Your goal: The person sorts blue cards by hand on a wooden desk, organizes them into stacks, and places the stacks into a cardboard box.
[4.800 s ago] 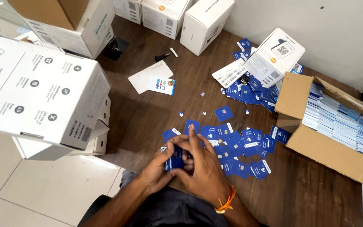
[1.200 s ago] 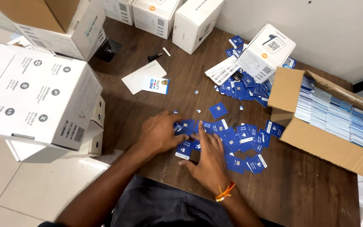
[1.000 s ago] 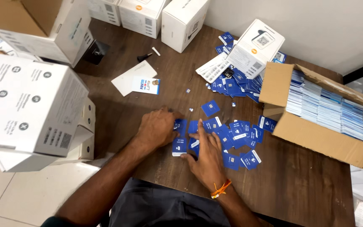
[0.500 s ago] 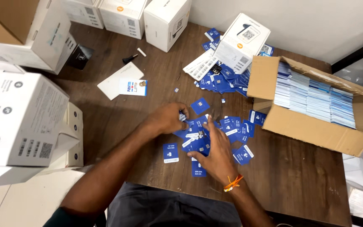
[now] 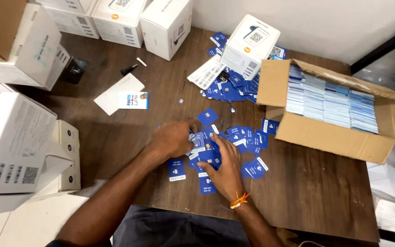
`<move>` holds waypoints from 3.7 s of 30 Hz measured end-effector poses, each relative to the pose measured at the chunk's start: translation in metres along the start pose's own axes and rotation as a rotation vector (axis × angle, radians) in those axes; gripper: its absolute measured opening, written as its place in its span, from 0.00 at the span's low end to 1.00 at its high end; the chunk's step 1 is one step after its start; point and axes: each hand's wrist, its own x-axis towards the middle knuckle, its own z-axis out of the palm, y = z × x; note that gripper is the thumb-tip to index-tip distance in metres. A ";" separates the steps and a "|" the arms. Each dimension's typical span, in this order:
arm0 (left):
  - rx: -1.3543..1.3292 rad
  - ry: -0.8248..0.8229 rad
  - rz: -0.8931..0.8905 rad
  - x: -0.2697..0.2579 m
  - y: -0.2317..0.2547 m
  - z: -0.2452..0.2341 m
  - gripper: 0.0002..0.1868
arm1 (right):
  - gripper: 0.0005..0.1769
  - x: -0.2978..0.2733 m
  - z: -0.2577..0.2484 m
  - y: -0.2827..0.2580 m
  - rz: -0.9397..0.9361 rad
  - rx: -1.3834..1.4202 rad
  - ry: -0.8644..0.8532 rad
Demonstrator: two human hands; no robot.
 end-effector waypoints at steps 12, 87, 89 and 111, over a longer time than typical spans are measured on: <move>-0.664 0.070 0.223 -0.028 -0.020 0.004 0.19 | 0.26 0.005 0.001 -0.009 0.342 0.930 -0.079; 0.092 0.044 0.117 -0.060 0.012 0.037 0.37 | 0.60 -0.034 -0.012 0.002 -0.024 0.109 -0.055; 0.099 0.023 0.161 -0.062 0.004 0.036 0.40 | 0.59 -0.035 -0.013 0.001 -0.049 0.109 -0.077; 0.096 -0.135 0.423 -0.025 -0.012 0.021 0.32 | 0.59 -0.048 -0.003 -0.018 0.027 0.056 0.049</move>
